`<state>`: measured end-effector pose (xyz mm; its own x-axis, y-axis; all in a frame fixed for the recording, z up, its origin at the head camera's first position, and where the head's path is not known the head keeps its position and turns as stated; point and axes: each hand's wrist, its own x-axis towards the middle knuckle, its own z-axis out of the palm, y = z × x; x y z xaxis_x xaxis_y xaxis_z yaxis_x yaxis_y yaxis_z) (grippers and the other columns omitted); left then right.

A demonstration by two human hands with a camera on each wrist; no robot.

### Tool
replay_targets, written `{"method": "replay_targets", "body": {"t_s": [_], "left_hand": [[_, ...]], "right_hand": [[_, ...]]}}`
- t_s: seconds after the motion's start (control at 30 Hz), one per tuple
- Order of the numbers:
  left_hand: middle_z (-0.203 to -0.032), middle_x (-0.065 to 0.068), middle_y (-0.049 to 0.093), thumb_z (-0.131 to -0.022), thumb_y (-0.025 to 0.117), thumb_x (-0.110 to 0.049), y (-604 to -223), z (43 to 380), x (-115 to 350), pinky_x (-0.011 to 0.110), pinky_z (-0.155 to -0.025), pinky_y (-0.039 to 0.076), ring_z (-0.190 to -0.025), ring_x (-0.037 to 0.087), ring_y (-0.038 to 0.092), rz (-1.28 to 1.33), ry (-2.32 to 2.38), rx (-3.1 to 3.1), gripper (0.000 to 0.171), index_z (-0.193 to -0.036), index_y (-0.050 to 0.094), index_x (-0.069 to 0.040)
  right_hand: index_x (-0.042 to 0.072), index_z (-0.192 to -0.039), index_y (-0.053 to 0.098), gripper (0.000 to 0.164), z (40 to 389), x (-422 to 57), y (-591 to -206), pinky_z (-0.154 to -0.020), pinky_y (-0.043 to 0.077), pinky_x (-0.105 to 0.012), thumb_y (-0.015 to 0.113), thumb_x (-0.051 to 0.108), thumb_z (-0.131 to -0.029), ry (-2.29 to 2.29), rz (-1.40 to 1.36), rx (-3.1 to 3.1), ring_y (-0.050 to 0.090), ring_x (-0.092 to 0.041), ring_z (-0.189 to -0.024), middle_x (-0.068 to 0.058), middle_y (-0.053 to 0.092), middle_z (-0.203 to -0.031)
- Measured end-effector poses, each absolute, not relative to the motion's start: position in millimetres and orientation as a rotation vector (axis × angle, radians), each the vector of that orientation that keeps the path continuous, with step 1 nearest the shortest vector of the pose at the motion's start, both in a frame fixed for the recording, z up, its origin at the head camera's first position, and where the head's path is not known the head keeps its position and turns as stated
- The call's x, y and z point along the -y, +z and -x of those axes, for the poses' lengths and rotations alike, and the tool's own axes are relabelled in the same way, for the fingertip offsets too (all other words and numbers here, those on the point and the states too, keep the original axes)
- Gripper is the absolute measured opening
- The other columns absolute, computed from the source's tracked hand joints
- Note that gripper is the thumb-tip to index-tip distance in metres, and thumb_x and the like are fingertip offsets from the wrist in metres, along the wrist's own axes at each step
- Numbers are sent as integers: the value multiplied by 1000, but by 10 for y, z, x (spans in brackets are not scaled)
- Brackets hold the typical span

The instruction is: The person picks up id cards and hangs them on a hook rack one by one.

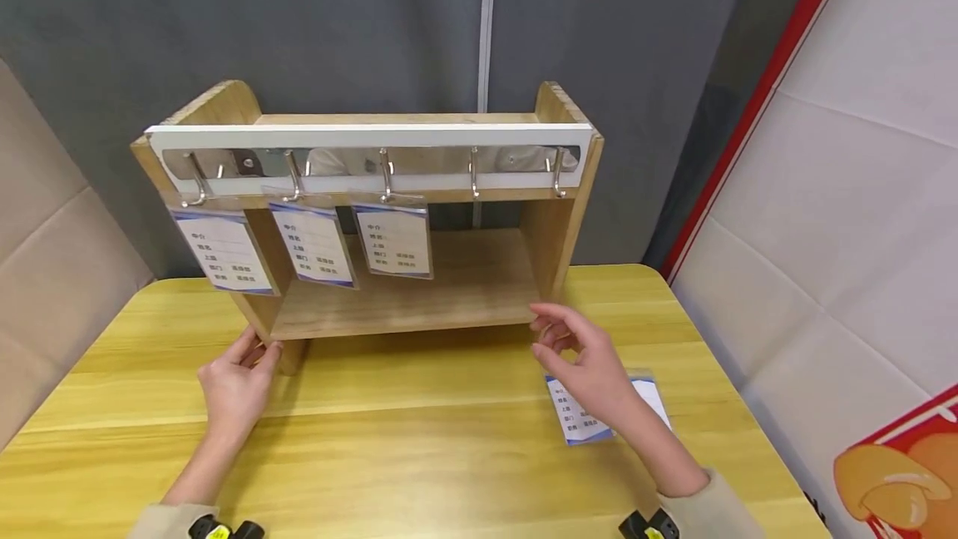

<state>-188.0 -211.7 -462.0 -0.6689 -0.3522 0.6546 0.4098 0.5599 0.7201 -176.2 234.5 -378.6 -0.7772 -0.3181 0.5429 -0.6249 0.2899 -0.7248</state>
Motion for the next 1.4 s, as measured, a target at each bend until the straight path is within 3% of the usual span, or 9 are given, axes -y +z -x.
{"method": "replay_targets", "body": {"t_s": [0.2, 0.4, 0.53, 0.67, 0.77, 0.9, 1.07, 1.27, 1.4], "left_hand": [[-111, 36, 65, -81, 67, 24, -4637, 1890, 2153, 7, -74, 54, -88, 50, 69, 58, -1175, 1985, 43, -123, 65, 15], [-112, 37, 63, -81, 66, 24, -4632, 1894, 2149, 8, -74, 54, -89, 52, 68, 67, -1187, 1973, 44, -124, 63, 16], [-112, 38, 62, -81, 66, 24, -4629, 1891, 2156, 8, -73, 55, -89, 52, 68, 61, -1190, 1978, 43, -124, 63, 17], [-113, 38, 62, -83, 66, 23, -4622, 1889, 2155, 7, -73, 55, -91, 52, 68, 47, -1204, 1985, 43, -125, 62, 17], [-113, 38, 62, -82, 66, 23, -4619, 1891, 2154, 7, -73, 54, -90, 52, 68, 46, -1193, 1984, 44, -125, 62, 17], [-113, 38, 62, -82, 67, 24, -4623, 1893, 2149, 8, -73, 55, -89, 52, 68, 50, -1185, 1982, 44, -125, 62, 16], [-115, 38, 61, -82, 67, 24, -4617, 1891, 2140, 8, -74, 55, -91, 52, 68, 53, -1192, 1985, 44, -125, 61, 16], [-114, 38, 61, -82, 67, 24, -4615, 1884, 2135, 8, -74, 55, -91, 53, 68, 45, -1192, 1991, 44, -125, 61, 17], [-113, 38, 62, -82, 67, 24, -4615, 1885, 2139, 7, -73, 54, -90, 52, 68, 48, -1177, 1991, 44, -124, 62, 16]], "right_hand": [[-9, -134, 57, 48, 1760, -2546, -3912, -77, 60, -16, 67, -19, -88, 1512, -812, 2286, 62, -12, -91, 3, 67, -113], [-2, -137, 59, 49, 1785, -2729, -4106, -77, 60, -17, 69, -13, -90, 1468, -744, 2384, 64, -16, -95, 9, 67, -119], [1, -139, 58, 49, 1776, -2799, -4235, -78, 61, -21, 72, -4, -92, 1414, -693, 2520, 63, -17, -101, -5, 65, -129], [-1, -142, 55, 59, 1799, -2841, -4310, -82, 63, -33, 79, 0, -88, 1311, -632, 2715, 62, -26, -105, -23, 61, -135], [-2, -145, 52, 71, 1831, -2861, -4333, -88, 63, -44, 85, 2, -82, 1191, -577, 2865, 63, -32, -106, -25, 58, -139], [1, -147, 50, 82, 1865, -2878, -4361, -92, 61, -50, 91, 5, -76, 1052, -514, 3015, 63, -30, -106, -22, 57, -141], [2, -147, 51, 84, 1900, -2893, -4402, -88, 59, -44, 92, 10, -75, 972, -470, 3104, 59, -24, -101, -16, 60, -138], [4, -138, 60, 69, 1953, -2919, -4429, -75, 51, -31, 92, 13, -77, 939, -430, 3154, 53, -21, -90, -5, 62, -108], [3, -136, 61, 67, 1986, -2941, -4439, -72, 49, -29, 91, 12, -76, 965, -421, 3152, 52, -21, -89, -4, 60, -103]]}}
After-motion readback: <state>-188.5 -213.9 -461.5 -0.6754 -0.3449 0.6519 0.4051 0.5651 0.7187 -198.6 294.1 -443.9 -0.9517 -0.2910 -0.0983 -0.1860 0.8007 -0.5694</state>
